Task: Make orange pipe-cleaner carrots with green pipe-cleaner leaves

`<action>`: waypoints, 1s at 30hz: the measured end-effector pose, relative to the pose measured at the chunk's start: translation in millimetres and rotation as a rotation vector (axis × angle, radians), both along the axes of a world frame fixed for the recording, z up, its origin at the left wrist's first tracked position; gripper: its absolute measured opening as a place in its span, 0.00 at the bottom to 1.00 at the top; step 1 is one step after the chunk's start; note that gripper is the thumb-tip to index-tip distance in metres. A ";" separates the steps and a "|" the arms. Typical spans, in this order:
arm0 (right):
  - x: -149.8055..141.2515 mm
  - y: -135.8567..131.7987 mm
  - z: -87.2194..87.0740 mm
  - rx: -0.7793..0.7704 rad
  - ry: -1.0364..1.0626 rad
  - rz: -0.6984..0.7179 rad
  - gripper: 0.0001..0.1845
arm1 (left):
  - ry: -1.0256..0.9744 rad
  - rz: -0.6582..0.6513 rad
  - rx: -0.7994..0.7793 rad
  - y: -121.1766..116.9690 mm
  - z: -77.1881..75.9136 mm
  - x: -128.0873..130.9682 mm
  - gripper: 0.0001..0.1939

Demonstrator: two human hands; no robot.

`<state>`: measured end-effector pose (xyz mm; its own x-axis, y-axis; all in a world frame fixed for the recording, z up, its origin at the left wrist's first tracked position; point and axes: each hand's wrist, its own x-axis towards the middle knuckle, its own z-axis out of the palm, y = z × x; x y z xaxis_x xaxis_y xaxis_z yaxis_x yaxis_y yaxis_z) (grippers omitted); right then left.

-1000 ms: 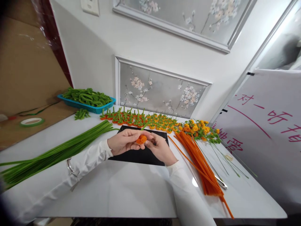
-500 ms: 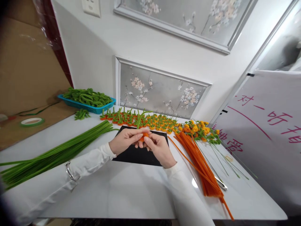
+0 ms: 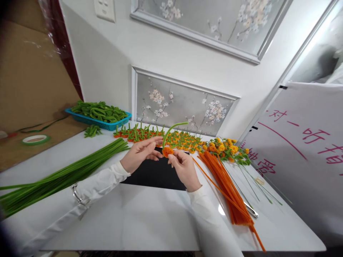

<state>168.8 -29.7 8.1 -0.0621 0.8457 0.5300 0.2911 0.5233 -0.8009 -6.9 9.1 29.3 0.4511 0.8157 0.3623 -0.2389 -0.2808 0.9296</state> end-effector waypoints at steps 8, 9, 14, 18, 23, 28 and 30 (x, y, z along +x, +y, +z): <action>-5.4 -5.0 -3.6 0.280 -0.349 -0.170 0.08 | -0.079 -0.026 -0.227 3.4 -16.3 7.4 0.17; -3.6 -6.5 -1.8 0.309 -0.334 -0.189 0.08 | -0.085 -0.035 -0.253 4.2 -16.7 7.2 0.17; 8.4 -12.1 12.2 0.566 -0.310 -0.446 0.09 | 0.055 -0.076 -0.153 7.4 -16.4 5.5 0.15; 11.0 -8.7 15.7 0.626 -0.628 -0.508 0.14 | 0.131 -0.187 -0.042 7.6 -17.4 5.2 0.12; 14.9 -4.5 13.3 0.578 -0.787 -0.472 0.09 | 0.160 -0.193 -0.037 11.0 -17.9 3.8 0.11; 15.6 -8.5 17.3 0.546 -0.800 -0.483 0.10 | 0.100 -0.103 -0.073 14.5 -15.8 1.9 0.11; 14.7 -9.6 18.1 0.539 -0.797 -0.448 0.11 | 0.066 -0.085 -0.107 13.7 -15.1 2.0 0.11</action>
